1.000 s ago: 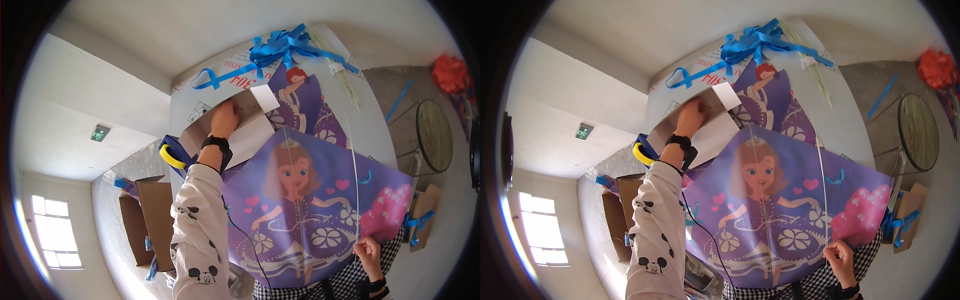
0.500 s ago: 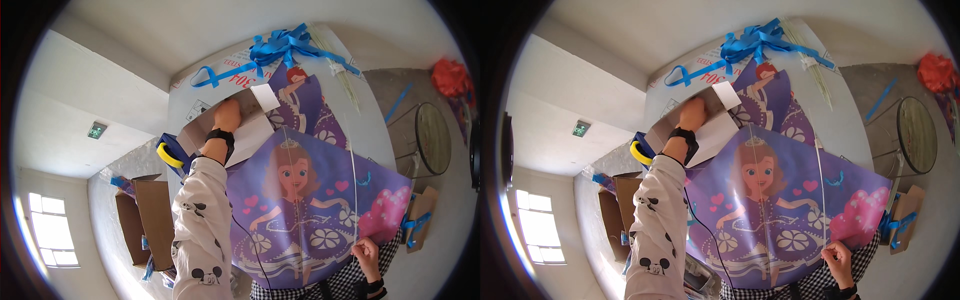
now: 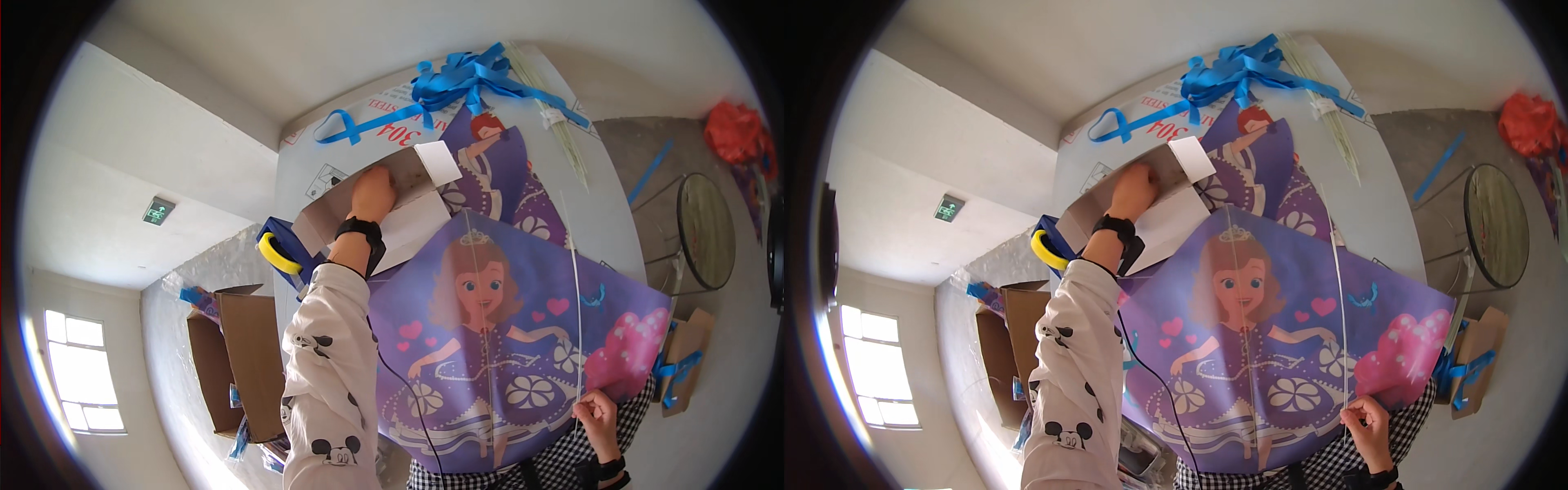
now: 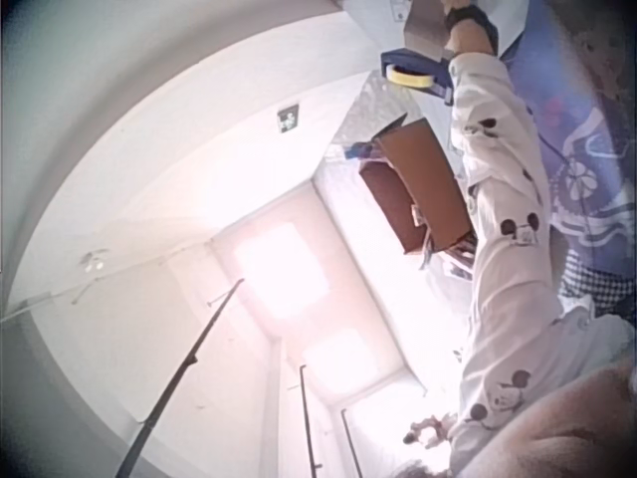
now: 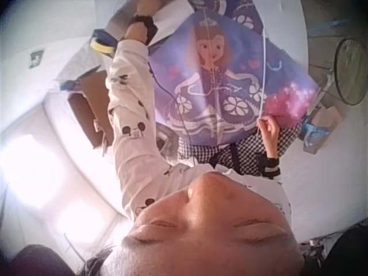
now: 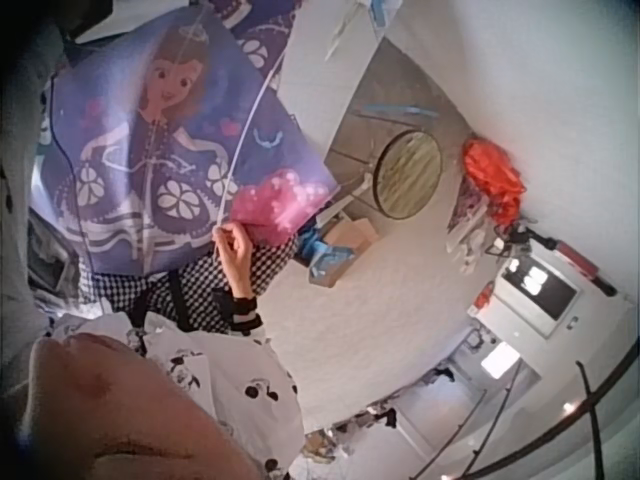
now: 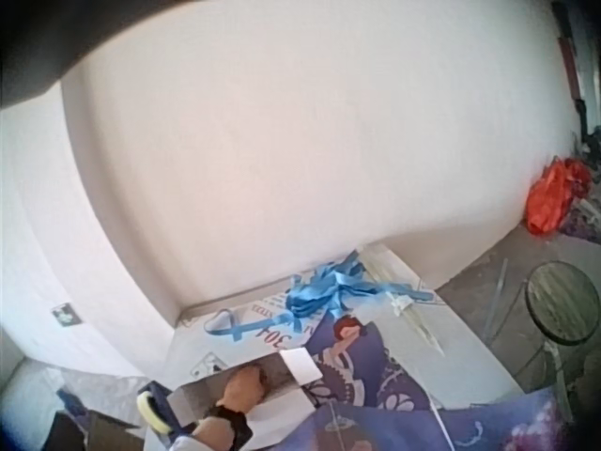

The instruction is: The recorder is assembling a cartoon-themed kite by inserting support rods and securing them with tape.

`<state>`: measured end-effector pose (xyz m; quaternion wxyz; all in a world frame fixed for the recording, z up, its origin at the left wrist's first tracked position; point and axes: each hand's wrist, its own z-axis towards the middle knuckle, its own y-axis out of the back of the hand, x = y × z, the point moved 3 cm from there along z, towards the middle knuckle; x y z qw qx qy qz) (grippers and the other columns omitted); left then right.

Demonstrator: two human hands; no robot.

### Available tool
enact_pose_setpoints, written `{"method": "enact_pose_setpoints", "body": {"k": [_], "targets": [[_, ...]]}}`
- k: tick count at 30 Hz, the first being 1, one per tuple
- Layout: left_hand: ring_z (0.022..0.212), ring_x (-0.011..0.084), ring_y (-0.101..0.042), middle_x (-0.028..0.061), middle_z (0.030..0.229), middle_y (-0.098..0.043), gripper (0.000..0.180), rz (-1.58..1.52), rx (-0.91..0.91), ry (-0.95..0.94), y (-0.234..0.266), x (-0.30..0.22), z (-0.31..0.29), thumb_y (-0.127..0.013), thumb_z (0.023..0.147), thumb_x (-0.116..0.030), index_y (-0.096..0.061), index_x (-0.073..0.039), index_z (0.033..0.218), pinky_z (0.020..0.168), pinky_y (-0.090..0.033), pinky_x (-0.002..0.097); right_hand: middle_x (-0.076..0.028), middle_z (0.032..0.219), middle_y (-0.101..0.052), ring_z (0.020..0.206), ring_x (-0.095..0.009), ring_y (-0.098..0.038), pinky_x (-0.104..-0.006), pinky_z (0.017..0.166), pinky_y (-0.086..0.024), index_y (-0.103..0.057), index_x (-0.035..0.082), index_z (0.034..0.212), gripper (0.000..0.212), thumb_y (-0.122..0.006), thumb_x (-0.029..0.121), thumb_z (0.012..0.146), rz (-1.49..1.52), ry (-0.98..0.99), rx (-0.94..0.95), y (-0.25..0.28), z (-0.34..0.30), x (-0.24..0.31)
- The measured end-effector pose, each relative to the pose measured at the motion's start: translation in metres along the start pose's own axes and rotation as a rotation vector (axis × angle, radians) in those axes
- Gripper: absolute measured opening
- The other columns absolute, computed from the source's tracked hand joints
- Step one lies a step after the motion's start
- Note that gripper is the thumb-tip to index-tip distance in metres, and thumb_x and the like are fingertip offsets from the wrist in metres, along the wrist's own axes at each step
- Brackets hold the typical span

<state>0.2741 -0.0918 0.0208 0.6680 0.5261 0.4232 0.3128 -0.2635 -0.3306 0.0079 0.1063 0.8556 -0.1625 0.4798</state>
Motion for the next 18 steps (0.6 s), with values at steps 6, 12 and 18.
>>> {"method": "enact_pose_setpoints", "body": {"k": [6,12,18], "targets": [[0.092,0.0388,-0.064,0.0211,0.092,-0.068,0.015,-0.128,-0.055,0.033,0.002,0.011,-0.004,-0.057,0.078,-0.006,-0.067,-0.005,0.088,0.081,-0.051,0.0462,-0.005,0.075,-0.057,0.068,-0.012,-0.058,-0.0261,0.063,-0.045,-0.057,0.0,0.082,0.02,-0.067,0.014,0.091,0.01,0.006,-0.008,0.0,0.0,-0.001],[0.087,0.0343,-0.066,0.0153,0.089,-0.069,0.013,0.001,-0.02,0.052,0.006,0.002,-0.009,-0.062,0.077,-0.01,-0.072,-0.011,0.086,0.077,-0.053,0.0442,-0.005,0.076,-0.059,0.069,-0.012,-0.059,-0.0261,0.064,-0.046,-0.057,-0.001,0.082,0.02,-0.067,0.014,0.091,0.016,-0.001,-0.019,-0.001,-0.001,0.0],[0.082,0.0321,-0.068,0.0126,0.083,-0.07,0.009,-0.063,-0.008,0.055,0.005,-0.009,-0.008,-0.066,0.076,-0.013,-0.073,-0.014,0.079,0.073,-0.055,0.0422,-0.005,0.076,-0.059,0.069,-0.012,-0.059,-0.0259,0.065,-0.046,-0.057,-0.001,0.082,0.02,-0.067,0.014,0.09,-0.004,-0.017,-0.021,-0.001,-0.001,0.001]]}}
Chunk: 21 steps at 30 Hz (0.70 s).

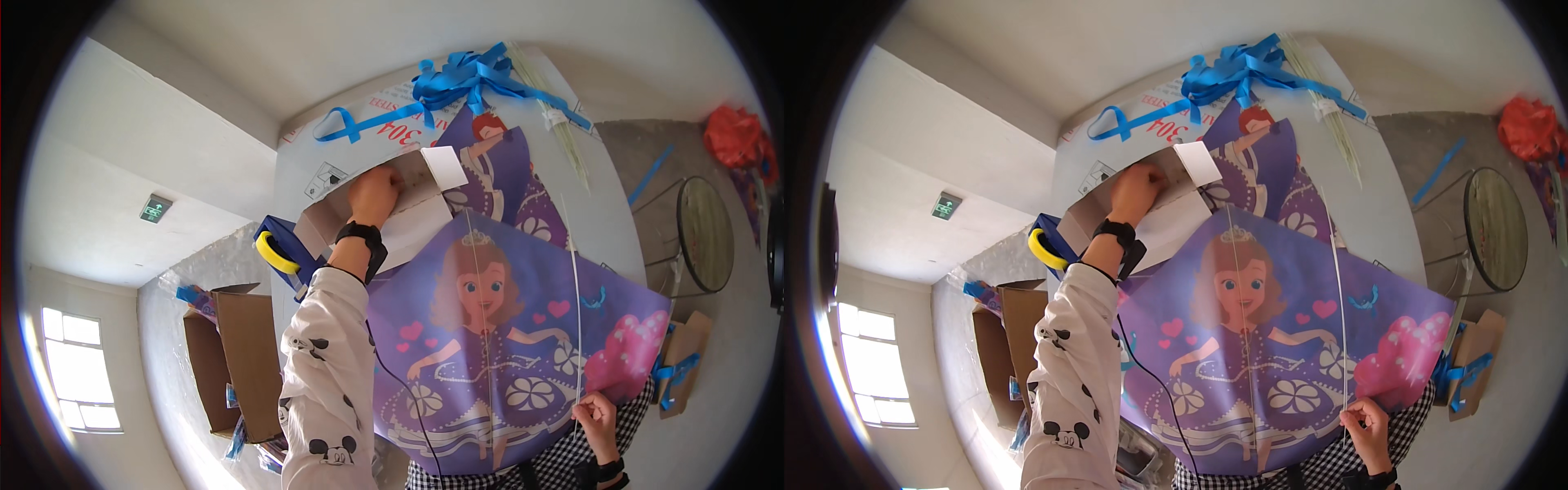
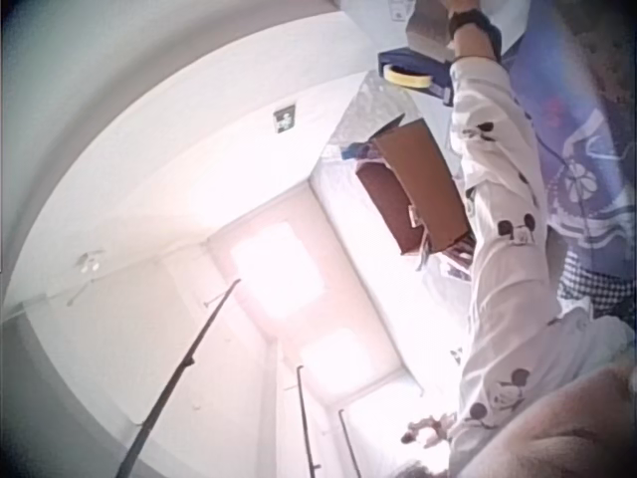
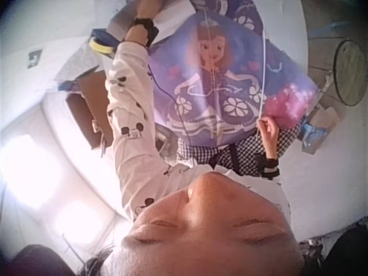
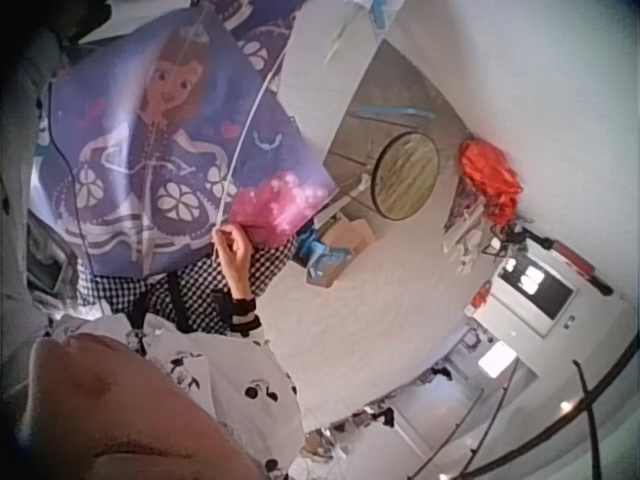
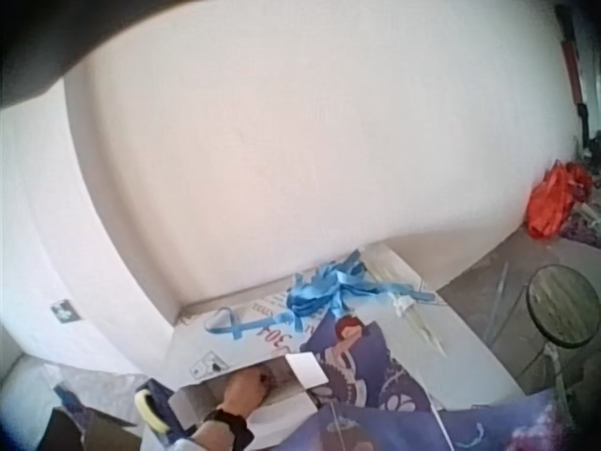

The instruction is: The recorder is assembling a cartoon-themed kite by inserting support rods and securing them with tape.

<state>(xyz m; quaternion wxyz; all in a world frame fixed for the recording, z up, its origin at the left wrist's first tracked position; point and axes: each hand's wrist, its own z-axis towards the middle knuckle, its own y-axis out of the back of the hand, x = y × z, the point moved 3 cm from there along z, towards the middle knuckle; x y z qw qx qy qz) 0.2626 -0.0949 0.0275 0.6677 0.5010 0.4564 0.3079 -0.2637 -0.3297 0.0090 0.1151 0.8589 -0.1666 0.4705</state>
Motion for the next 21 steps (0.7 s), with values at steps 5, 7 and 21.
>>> {"method": "enact_pose_setpoints", "body": {"k": [5,7,21], "targets": [[0.083,0.0327,-0.068,0.0128,0.086,-0.071,0.011,0.143,0.0,-0.023,-0.004,-0.005,0.009,-0.066,0.075,-0.015,-0.074,-0.013,0.082,0.074,-0.055,0.0411,-0.005,0.076,-0.059,0.07,-0.012,-0.059,-0.0259,0.064,-0.046,-0.057,-0.001,0.082,0.02,-0.067,0.014,0.091,0.004,-0.005,0.005,-0.001,0.0,0.001],[0.083,0.0328,-0.067,0.0126,0.086,-0.07,0.01,0.178,-0.019,-0.035,-0.006,-0.002,0.015,-0.066,0.075,-0.013,-0.074,-0.014,0.081,0.074,-0.055,0.0421,-0.005,0.076,-0.059,0.069,-0.012,-0.059,-0.0262,0.064,-0.047,-0.057,-0.001,0.083,0.019,-0.067,0.013,0.09,0.003,0.009,0.009,-0.001,0.001,0.001],[0.091,0.0362,-0.067,0.0202,0.099,-0.068,0.018,0.247,0.141,-0.021,0.002,-0.017,0.026,-0.064,0.077,-0.015,-0.073,-0.006,0.09,0.08,-0.054,0.0436,-0.005,0.076,-0.06,0.069,-0.012,-0.06,-0.0256,0.064,-0.046,-0.059,-0.002,0.082,0.016,-0.067,0.01,0.089,-0.016,-0.013,-0.001,-0.001,0.001,0.003]]}}
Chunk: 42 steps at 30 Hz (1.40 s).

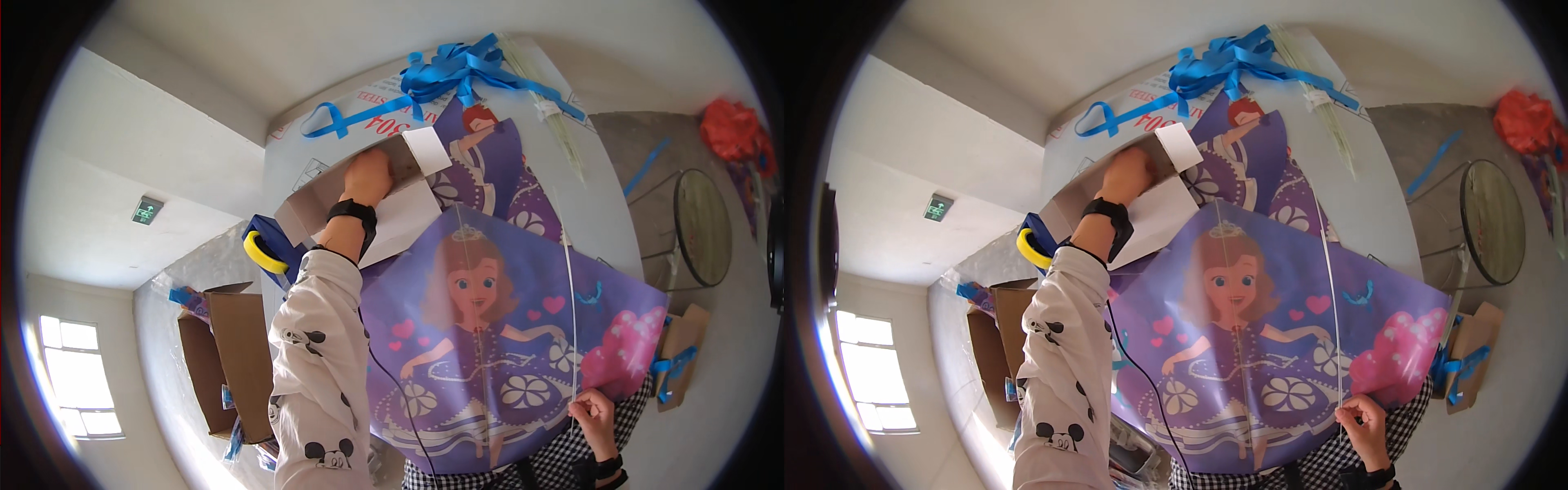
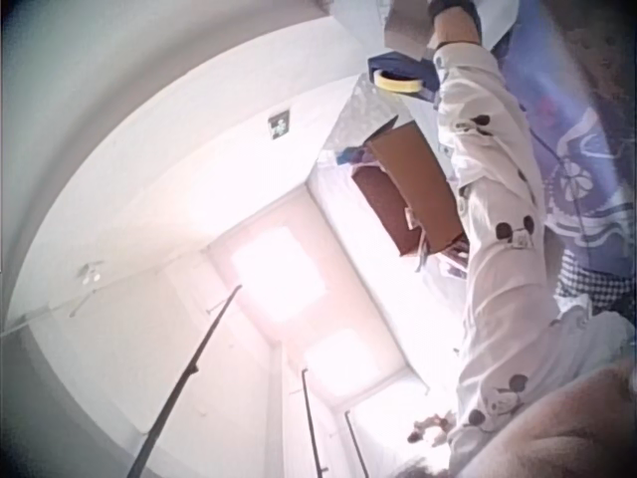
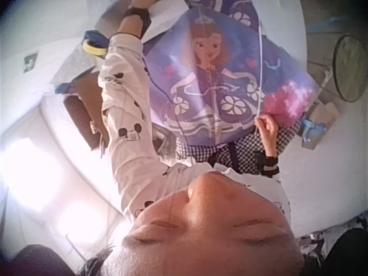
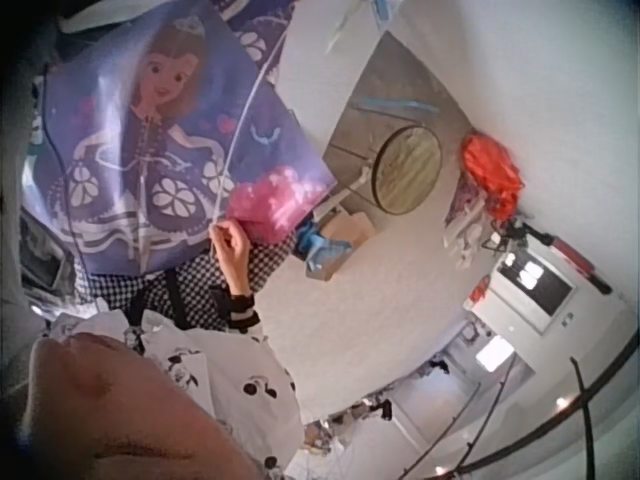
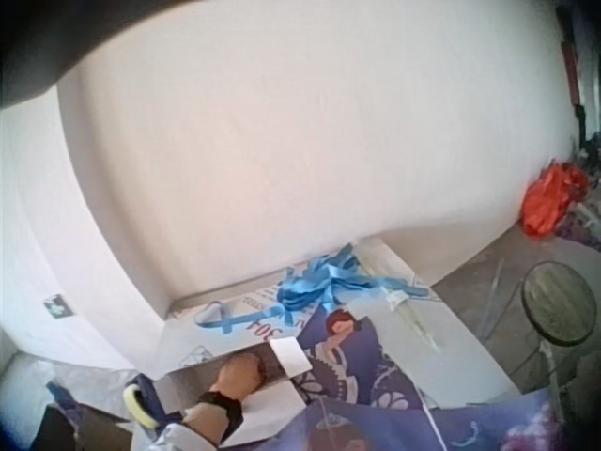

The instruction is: The recorder is assembling a cartoon-themed kite by inserting support rods and securing them with tape.

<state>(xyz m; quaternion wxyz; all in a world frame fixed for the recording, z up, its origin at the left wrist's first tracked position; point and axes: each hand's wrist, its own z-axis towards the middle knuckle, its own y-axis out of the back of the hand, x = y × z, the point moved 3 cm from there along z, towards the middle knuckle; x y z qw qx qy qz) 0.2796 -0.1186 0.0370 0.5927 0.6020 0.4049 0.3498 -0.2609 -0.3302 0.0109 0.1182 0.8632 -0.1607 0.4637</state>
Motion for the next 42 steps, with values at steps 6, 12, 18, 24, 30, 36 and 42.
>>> {"method": "enact_pose_setpoints", "body": {"k": [6,12,18,24,30,36,42], "targets": [[0.092,0.0355,-0.067,0.0197,0.094,-0.069,0.018,0.042,-0.008,-0.028,0.002,-0.005,0.001,-0.064,0.076,-0.016,-0.073,-0.005,0.087,0.081,-0.054,0.0431,-0.005,0.076,-0.061,0.069,-0.012,-0.06,-0.0252,0.064,-0.046,-0.059,-0.002,0.083,0.014,-0.066,0.008,0.089,-0.003,-0.017,-0.015,0.0,-0.001,0.001],[0.087,0.0348,-0.067,0.016,0.093,-0.071,0.019,-0.293,-0.009,0.073,0.023,0.024,0.008,-0.067,0.073,-0.02,-0.076,-0.011,0.087,0.077,-0.054,0.0401,-0.005,0.075,-0.061,0.069,-0.012,-0.061,-0.0258,0.064,-0.047,-0.059,-0.002,0.083,0.015,-0.067,0.01,0.089,-0.03,-0.004,-0.006,0.0,-0.001,0.001],[0.067,0.0157,-0.068,0.0095,0.074,-0.07,0.013,-0.902,-0.102,0.158,0.043,0.028,0.005,-0.07,0.074,-0.007,-0.075,0.001,0.084,0.063,-0.052,0.0247,-0.005,0.075,-0.06,0.07,-0.012,-0.06,-0.0265,0.064,-0.047,-0.058,-0.001,0.083,0.017,-0.066,0.013,0.09,-0.024,0.033,-0.013,0.001,-0.001,-0.001],[0.07,0.0141,-0.068,0.0068,0.077,-0.07,0.011,-1.225,-0.211,0.301,0.056,0.042,-0.009,-0.071,0.08,-0.008,-0.072,0.001,0.086,0.061,-0.05,0.0237,-0.005,0.076,-0.058,0.069,-0.012,-0.059,-0.0265,0.064,-0.046,-0.057,-0.001,0.083,0.018,-0.066,0.012,0.091,0.025,0.083,-0.016,-0.001,-0.004,-0.002],[0.069,0.0111,-0.066,0.0058,0.078,-0.07,0.011,-1.344,-0.287,0.297,0.06,0.058,-0.014,-0.072,0.082,-0.009,-0.071,0.001,0.087,0.06,-0.048,0.0206,-0.004,0.075,-0.057,0.068,-0.012,-0.059,-0.0255,0.063,-0.046,-0.056,-0.001,0.083,0.017,-0.065,0.011,0.091,0.031,0.09,-0.019,-0.004,-0.008,0.003],[0.07,0.0112,-0.065,0.0061,0.077,-0.069,0.014,-1.433,-0.311,0.341,0.056,0.071,-0.022,-0.075,0.081,-0.01,-0.072,0.002,0.089,0.062,-0.051,0.0211,-0.004,0.075,-0.057,0.067,-0.011,-0.058,-0.0252,0.063,-0.046,-0.056,-0.001,0.084,0.017,-0.065,0.011,0.091,0.022,0.085,-0.025,-0.008,-0.009,0.005],[0.065,0.013,-0.065,0.0073,0.075,-0.069,0.015,-1.347,-0.401,0.378,0.057,0.078,-0.021,-0.075,0.082,-0.011,-0.073,0.003,0.087,0.062,-0.055,0.0231,-0.004,0.075,-0.057,0.067,-0.012,-0.058,-0.0254,0.063,-0.046,-0.055,0.0,0.083,0.018,-0.065,0.012,0.092,0.013,0.093,-0.028,-0.006,-0.009,0.007]]}}
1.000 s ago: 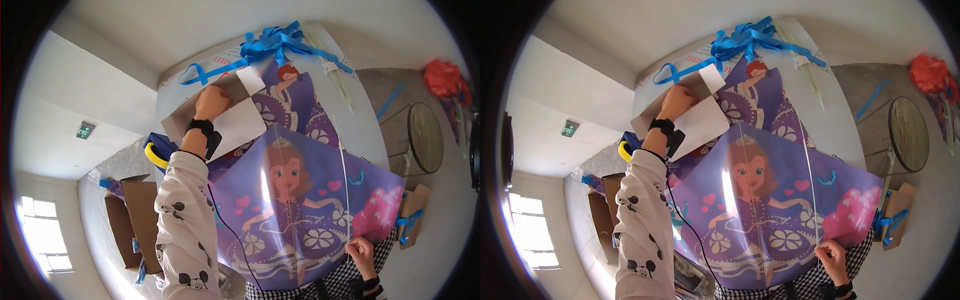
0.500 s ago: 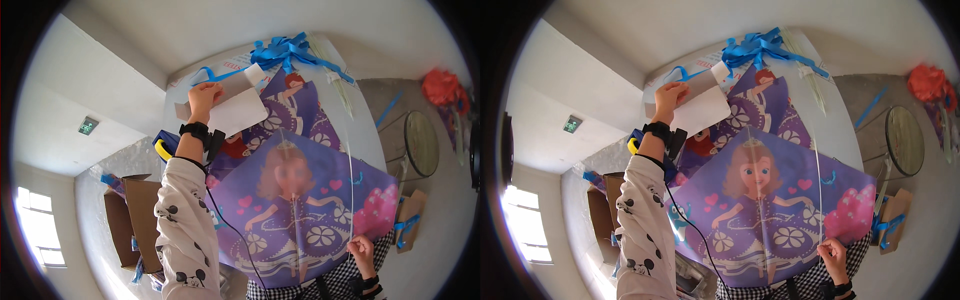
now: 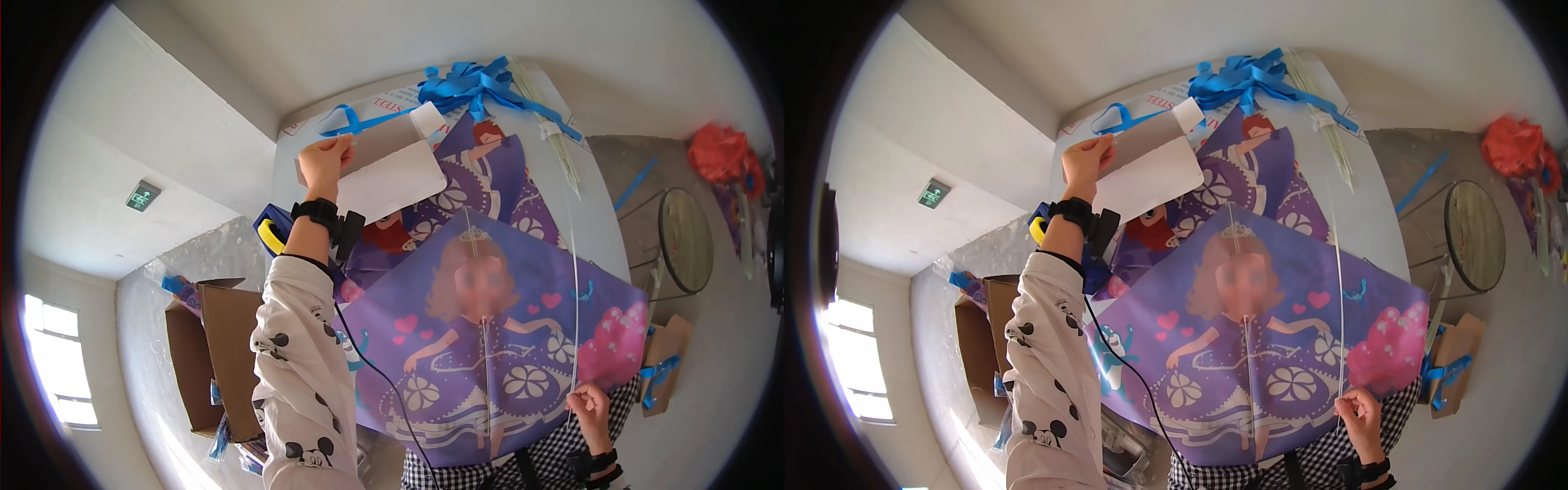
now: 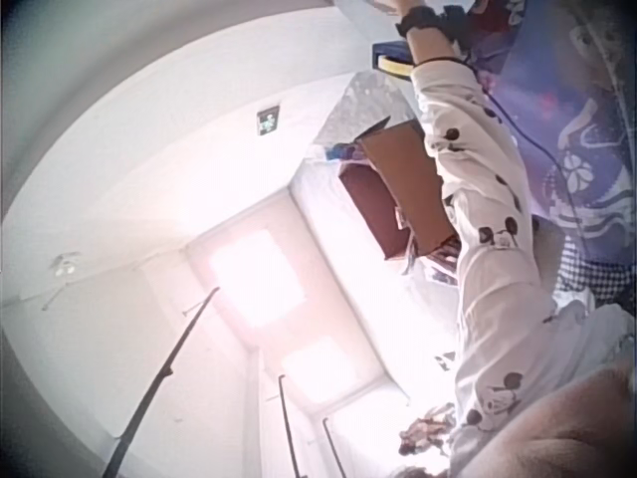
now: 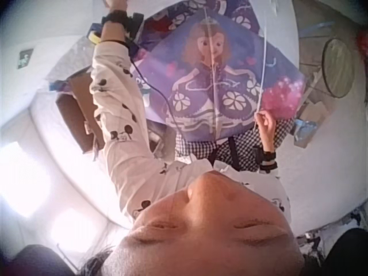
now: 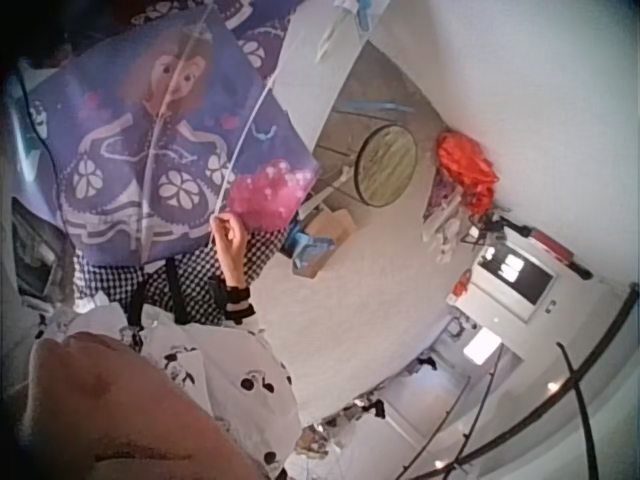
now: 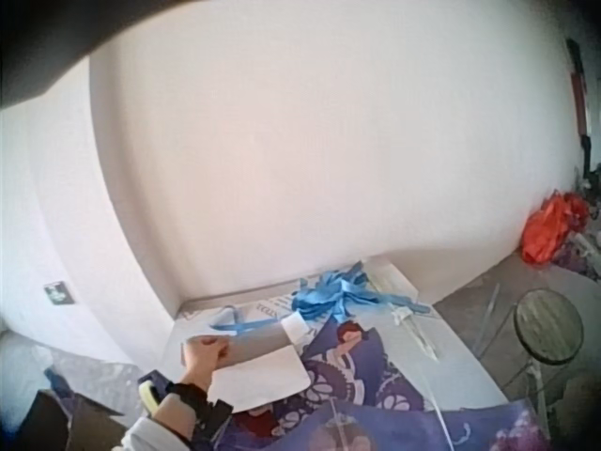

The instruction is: The recorder is assembling a cartoon-themed kite by inserting support rods and securing them with tape.

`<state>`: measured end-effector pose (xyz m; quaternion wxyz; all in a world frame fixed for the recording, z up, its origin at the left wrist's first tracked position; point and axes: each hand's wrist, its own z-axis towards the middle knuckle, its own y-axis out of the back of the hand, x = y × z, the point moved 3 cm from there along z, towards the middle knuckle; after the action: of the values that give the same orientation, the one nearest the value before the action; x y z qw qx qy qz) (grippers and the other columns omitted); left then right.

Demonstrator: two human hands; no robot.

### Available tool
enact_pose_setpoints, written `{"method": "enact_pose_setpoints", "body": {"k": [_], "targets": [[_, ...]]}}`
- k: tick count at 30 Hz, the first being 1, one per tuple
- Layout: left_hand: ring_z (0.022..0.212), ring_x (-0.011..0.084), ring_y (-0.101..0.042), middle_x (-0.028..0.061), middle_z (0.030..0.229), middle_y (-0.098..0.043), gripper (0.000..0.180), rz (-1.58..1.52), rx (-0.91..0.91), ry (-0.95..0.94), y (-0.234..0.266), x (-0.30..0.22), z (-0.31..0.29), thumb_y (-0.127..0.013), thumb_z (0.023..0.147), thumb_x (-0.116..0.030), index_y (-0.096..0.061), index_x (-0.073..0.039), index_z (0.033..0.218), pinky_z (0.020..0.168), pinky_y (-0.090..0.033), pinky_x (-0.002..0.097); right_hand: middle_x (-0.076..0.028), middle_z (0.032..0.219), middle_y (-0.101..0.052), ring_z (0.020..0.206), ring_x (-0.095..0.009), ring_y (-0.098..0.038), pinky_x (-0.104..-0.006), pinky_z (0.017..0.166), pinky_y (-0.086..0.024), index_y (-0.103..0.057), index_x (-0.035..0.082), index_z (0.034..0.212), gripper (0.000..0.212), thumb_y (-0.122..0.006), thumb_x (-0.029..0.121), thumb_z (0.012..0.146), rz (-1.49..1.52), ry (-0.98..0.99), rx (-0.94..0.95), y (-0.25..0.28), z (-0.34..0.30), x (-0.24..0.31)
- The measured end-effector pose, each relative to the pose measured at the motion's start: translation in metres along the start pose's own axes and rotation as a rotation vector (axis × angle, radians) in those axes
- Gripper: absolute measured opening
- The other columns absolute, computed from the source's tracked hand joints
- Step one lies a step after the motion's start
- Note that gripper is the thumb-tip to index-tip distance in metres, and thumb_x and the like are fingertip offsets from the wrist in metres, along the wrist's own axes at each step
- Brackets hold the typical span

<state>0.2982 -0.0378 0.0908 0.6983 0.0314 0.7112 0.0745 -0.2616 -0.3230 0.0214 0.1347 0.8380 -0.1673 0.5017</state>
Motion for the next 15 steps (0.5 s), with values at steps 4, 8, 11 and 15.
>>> {"method": "enact_pose_setpoints", "body": {"k": [4,8,11,15], "targets": [[0.061,0.0123,-0.064,0.0079,0.074,-0.068,0.018,0.218,-0.1,-0.08,0.009,-0.002,0.005,-0.074,0.084,-0.014,-0.072,0.004,0.085,0.059,-0.054,0.0227,-0.005,0.075,-0.058,0.068,-0.012,-0.059,-0.0263,0.063,-0.047,-0.055,0.0,0.083,0.018,-0.064,0.013,0.093,0.003,0.005,0.001,-0.002,-0.003,0.006],[0.062,0.0091,-0.062,0.0048,0.075,-0.066,0.025,-0.061,-0.038,-0.02,0.03,-0.022,-0.014,-0.071,0.088,-0.02,-0.071,0.005,0.09,0.059,-0.052,0.0205,-0.006,0.075,-0.058,0.07,-0.013,-0.06,-0.027,0.064,-0.047,-0.054,0.0,0.087,0.015,-0.062,0.011,0.094,-0.035,0.041,0.023,-0.003,-0.017,0.024],[0.072,0.0067,-0.059,0.0027,0.086,-0.064,0.028,-0.427,0.386,0.152,0.012,-0.038,-0.086,-0.063,0.095,-0.019,-0.065,0.006,0.108,0.067,-0.051,0.0193,-0.006,0.074,-0.058,0.069,-0.014,-0.06,-0.027,0.063,-0.046,-0.053,0.0,0.093,0.01,-0.055,0.009,0.097,-0.013,0.053,0.062,0.0,-0.026,0.036],[0.074,0.0089,-0.059,0.0069,0.095,-0.064,0.02,-0.431,0.819,0.27,0.039,-0.074,-0.255,-0.062,0.094,-0.013,-0.064,0.004,0.104,0.068,-0.051,0.0223,-0.005,0.072,-0.057,0.064,-0.012,-0.057,-0.0248,0.06,-0.044,-0.055,0.0,0.093,0.007,-0.053,0.006,0.096,0.003,0.136,0.023,0.017,-0.067,0.051]]}}
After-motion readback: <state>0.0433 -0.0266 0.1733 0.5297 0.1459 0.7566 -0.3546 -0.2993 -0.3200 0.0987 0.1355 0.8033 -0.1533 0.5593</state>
